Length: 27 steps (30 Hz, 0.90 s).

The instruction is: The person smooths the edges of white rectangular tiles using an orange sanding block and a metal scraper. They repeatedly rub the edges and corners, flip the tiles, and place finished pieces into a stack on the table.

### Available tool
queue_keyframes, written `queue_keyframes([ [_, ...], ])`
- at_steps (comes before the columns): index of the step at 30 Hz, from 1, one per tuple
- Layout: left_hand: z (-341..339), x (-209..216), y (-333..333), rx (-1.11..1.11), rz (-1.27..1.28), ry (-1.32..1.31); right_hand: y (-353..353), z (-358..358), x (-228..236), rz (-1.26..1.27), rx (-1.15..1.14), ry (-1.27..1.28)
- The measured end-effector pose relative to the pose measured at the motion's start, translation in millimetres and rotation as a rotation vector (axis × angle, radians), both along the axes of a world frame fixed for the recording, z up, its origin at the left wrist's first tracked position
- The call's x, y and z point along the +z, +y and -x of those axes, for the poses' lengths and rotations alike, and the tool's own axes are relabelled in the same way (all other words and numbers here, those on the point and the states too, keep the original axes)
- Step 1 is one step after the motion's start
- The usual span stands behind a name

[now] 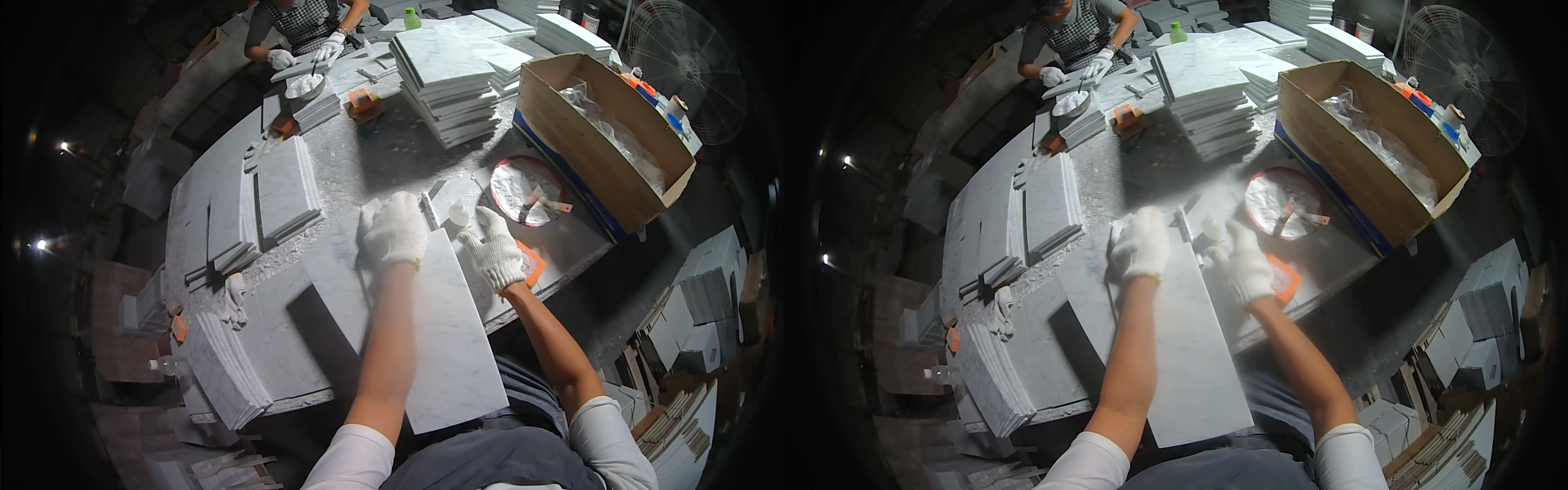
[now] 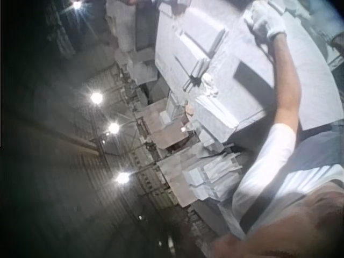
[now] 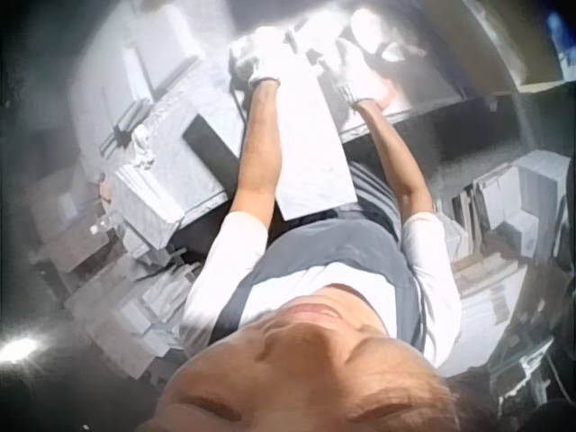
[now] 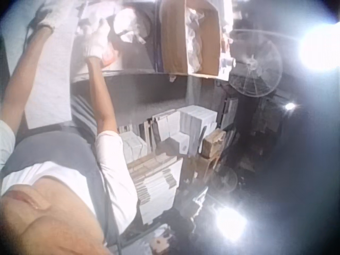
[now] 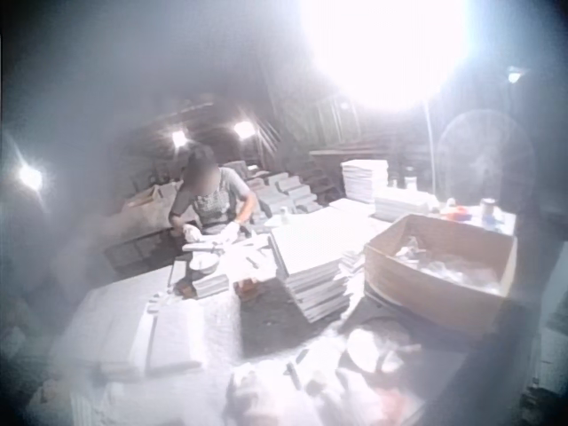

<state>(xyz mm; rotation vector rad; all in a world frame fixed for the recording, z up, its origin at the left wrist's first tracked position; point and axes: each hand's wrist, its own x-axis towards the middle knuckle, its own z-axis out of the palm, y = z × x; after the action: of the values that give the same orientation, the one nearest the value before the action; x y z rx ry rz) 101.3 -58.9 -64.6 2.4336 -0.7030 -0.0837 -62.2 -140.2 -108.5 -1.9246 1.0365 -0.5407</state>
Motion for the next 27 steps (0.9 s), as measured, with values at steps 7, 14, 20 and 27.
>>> queue_keyframes([
  [7, -14, -27, 3, -0.164, -0.236, -0.208, -15, -37, -10, 0.079, -0.036, 0.205],
  [14, -38, -80, 6, -0.119, 0.027, -0.194, -35, -67, -18, 0.017, -0.021, 0.319],
  [20, -32, -55, 2, -0.138, -0.001, -0.079, -51, -98, -38, 0.119, -0.141, 0.287],
  [27, 0, 7, -4, -0.026, -0.381, -0.091, -55, -95, -40, 0.107, -0.137, 0.204],
])
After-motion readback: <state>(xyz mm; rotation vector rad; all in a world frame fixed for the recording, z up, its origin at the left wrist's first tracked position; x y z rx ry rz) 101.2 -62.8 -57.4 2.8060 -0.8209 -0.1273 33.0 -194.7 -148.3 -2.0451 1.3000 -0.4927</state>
